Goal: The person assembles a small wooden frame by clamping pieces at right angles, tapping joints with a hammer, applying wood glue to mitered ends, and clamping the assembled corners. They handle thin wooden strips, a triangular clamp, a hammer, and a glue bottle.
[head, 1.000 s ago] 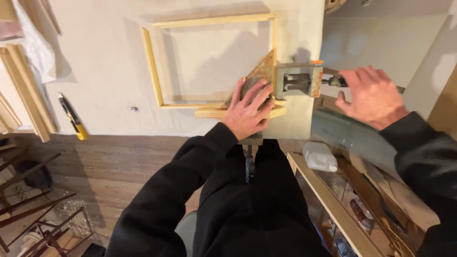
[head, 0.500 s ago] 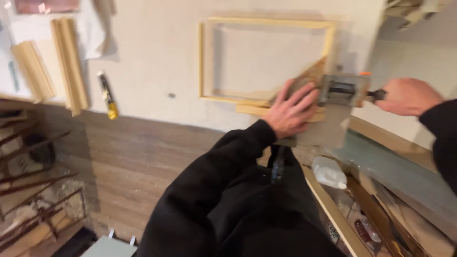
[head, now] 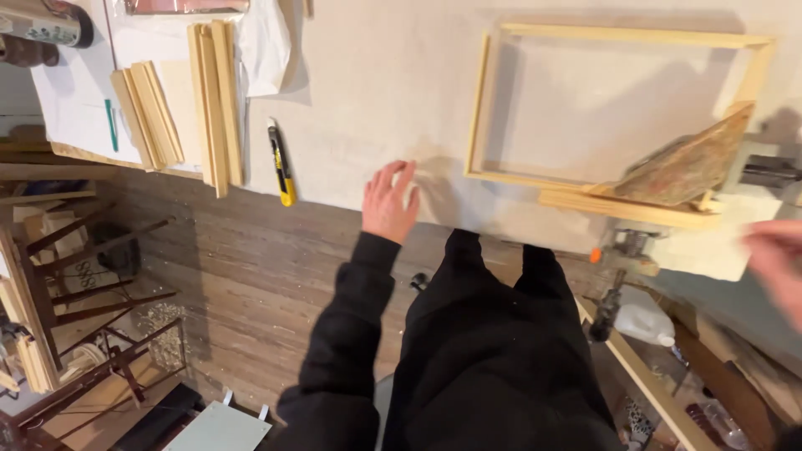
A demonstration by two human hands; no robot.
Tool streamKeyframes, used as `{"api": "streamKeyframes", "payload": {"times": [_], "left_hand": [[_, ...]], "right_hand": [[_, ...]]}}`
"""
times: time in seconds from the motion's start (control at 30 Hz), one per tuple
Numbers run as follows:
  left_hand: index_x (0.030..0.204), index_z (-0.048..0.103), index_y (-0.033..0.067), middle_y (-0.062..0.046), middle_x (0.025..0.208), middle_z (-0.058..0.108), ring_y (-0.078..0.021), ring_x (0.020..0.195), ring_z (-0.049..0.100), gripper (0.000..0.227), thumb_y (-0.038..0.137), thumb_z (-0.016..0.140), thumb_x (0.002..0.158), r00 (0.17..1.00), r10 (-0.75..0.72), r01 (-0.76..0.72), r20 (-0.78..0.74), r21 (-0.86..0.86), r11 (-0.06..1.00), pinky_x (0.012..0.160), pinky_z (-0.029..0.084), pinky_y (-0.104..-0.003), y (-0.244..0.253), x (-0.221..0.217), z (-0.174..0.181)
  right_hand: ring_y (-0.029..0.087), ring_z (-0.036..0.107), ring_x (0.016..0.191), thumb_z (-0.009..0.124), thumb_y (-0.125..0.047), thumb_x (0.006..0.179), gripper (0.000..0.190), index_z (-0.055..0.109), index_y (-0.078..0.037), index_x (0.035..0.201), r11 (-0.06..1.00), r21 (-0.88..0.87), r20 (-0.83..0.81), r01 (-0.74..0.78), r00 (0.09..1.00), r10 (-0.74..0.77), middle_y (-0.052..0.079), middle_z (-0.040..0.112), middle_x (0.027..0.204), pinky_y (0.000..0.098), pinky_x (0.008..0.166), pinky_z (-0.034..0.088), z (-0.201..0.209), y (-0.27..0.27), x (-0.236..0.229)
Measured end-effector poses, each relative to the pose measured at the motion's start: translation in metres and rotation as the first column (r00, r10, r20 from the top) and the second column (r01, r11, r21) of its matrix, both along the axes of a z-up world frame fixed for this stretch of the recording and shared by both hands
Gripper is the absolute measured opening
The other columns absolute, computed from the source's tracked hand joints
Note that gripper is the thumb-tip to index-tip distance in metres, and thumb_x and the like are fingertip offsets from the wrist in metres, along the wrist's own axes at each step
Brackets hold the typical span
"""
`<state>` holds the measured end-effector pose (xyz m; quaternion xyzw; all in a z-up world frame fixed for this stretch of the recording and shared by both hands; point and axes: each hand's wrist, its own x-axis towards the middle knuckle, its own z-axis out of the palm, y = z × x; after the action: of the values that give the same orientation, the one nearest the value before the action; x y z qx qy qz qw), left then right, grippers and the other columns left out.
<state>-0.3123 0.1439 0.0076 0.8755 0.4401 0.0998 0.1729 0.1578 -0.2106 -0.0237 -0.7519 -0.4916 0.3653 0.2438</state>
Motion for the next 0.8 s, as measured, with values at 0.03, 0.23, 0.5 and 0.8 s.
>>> {"api": "streamKeyframes", "payload": {"times": [0.03,0.23,0.5,0.8], "left_hand": [[0.136,0.065,0.0099,-0.008,0.130,0.060,-0.0305,0.119,0.057,0.047,0.014,0.072,0.090,0.999,-0.038,0.038,-0.039,0.003,0.999,0.098,0.046,-0.045,0.013,-0.016,-0.008],[0.118,0.070,0.0120,-0.003,0.119,0.065,-0.0247,0.110,0.063,0.027,0.013,0.074,0.091,0.989,-0.137,0.134,-0.058,-0.051,0.990,0.091,0.050,-0.041,0.051,-0.045,-0.033],[0.110,0.071,-0.0001,-0.006,0.101,0.077,-0.0138,0.093,0.075,0.019,0.007,0.075,0.092,0.832,0.393,0.236,0.391,-0.891,0.388,0.082,0.061,-0.030,0.034,-0.044,0.015],[0.115,0.073,-0.0036,-0.009,0.100,0.077,-0.0147,0.090,0.074,0.021,0.004,0.073,0.095,0.800,0.506,0.432,0.323,-0.895,-0.111,0.085,0.062,-0.030,0.044,-0.044,0.038]], "right_hand": [[0.016,0.071,0.091,0.067,-0.026,0.100,0.019,0.073,-0.010,0.110,0.998,0.050,-0.027,0.034,0.999,-0.033,0.006,0.074,0.102,0.0305,0.087,0.057,0.048,0.052,-0.054],[0.016,0.070,0.078,0.075,-0.022,0.090,0.021,0.076,-0.012,0.108,0.995,0.077,-0.104,-0.056,0.993,0.064,0.003,0.076,0.099,0.0302,0.071,0.057,0.140,0.232,-0.222],[0.023,0.071,0.093,0.078,-0.017,0.090,0.028,0.075,-0.009,0.117,0.924,0.366,-0.076,-0.109,0.986,0.147,0.004,0.073,0.112,0.0328,0.079,0.058,0.128,0.287,-0.298],[0.016,0.072,0.086,0.078,-0.012,0.088,0.021,0.077,-0.010,0.109,0.944,0.300,-0.159,-0.134,0.969,0.188,0.001,0.072,0.100,0.0285,0.073,0.058,0.150,0.280,-0.301]]}}
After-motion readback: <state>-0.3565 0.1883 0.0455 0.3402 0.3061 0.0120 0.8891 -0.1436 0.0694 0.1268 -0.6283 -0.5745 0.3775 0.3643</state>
